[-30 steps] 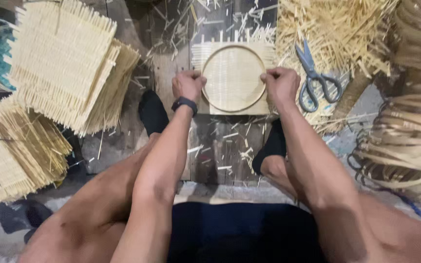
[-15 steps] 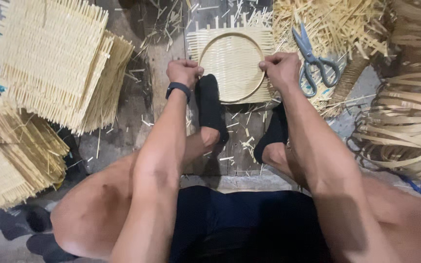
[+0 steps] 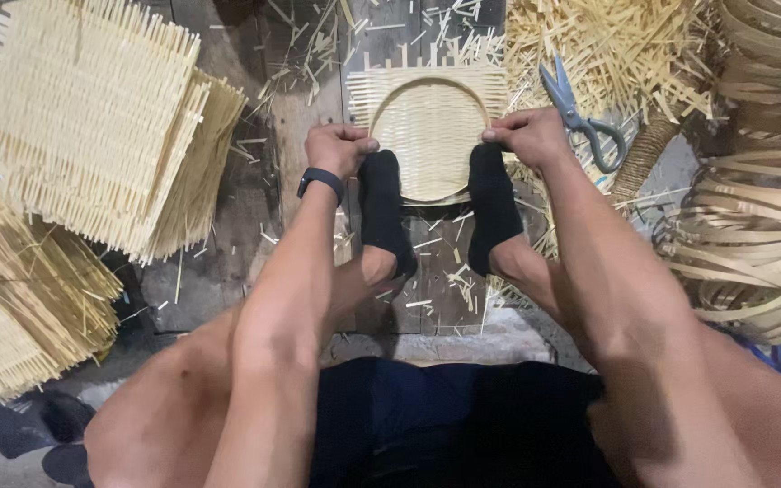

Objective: The person sits on the floor and repeatedly trims the edges of woven bamboo trays using shears. They place a tray on a wooden block, cut the excess bamboo strips around the rim, and then stack the finished trays.

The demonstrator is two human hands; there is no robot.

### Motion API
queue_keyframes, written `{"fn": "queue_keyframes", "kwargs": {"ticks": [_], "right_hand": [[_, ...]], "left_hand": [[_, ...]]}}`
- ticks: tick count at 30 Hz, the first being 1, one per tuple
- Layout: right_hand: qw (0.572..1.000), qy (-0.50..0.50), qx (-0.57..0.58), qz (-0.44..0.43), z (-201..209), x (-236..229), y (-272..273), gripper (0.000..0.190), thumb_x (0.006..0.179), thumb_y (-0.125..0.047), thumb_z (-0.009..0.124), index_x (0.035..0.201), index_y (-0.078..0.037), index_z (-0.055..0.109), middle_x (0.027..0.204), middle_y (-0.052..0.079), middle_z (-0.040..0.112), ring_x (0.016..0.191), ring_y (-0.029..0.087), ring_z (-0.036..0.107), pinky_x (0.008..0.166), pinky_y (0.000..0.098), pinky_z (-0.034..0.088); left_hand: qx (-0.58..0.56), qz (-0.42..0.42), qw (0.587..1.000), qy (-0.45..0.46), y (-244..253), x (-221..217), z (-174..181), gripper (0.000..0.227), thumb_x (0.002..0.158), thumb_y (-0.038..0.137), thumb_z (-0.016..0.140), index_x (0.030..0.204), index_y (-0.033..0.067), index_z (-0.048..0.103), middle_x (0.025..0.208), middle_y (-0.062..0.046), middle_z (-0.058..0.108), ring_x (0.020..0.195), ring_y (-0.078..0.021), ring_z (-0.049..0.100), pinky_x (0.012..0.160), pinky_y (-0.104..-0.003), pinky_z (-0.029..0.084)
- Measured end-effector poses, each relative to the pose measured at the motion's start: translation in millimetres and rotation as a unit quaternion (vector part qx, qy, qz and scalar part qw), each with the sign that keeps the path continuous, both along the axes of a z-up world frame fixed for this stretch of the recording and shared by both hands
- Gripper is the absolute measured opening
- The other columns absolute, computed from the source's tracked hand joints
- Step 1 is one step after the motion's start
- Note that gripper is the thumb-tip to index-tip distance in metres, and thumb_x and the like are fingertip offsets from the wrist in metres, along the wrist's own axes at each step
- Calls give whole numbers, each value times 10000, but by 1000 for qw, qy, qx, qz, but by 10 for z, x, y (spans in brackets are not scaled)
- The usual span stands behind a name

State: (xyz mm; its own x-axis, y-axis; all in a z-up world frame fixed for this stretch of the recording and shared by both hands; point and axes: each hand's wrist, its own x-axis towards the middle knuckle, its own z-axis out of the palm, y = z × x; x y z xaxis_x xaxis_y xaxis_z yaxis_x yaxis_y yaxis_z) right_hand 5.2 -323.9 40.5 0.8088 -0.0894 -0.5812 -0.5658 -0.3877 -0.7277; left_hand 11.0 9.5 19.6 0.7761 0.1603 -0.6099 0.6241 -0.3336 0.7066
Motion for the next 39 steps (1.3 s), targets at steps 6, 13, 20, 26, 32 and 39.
{"fn": "queue_keyframes", "kwargs": {"ticks": [6,13,20,26,32,39], "right_hand": [[839,-125,-259,462,803,-108,732,1039,696,-627,840,1422,42,514,1554,269,336,1499,421,272,1311,504,212],[693,-335,-428,473,12,-571,1232,744,883,-509,703,1464,-84,518,1601,287,325,1543,491,147,1257,658,49],[805,-274,-247,465,279,-316,962,907,682,-538,723,1393,-9,532,1487,283,397,1435,461,283,1160,615,204],[924,-262,-195,200,82,465,687,457,1062,-392,540,1236,8,674,1245,279,626,1175,463,561,1034,548,430],[981,-72,-102,150,-545,674,701,562,1091,-396,414,889,52,687,848,333,631,847,496,613,791,546,475],[957,-247,-128,85,562,627,-78,323,1184,-231,394,1168,-7,625,1209,231,515,1158,405,527,1075,486,416]], "left_hand": [[266,-249,850,-380,-411,438,224,299,851,295,822,1075,97,805,1187,-116,677,1151,-321,592,1031,-464,462],[101,-230,900,-355,-687,592,-134,184,969,266,680,1036,144,800,1114,-59,730,1055,-320,633,944,-417,512],[101,-211,920,-316,-748,618,-50,235,990,272,626,969,106,790,1006,-97,737,1006,-338,647,888,-428,521],[33,-207,936,-283,-660,672,-415,322,994,329,626,942,37,752,844,-186,683,745,-345,639,692,-415,511],[63,-156,974,-150,-669,721,-693,483,927,428,738,772,-28,703,621,-202,587,545,-244,499,559,-415,423],[-151,-183,961,-143,-637,628,280,306,753,192,905,1007,96,763,927,-34,790,829,-169,744,776,-305,614]]}}
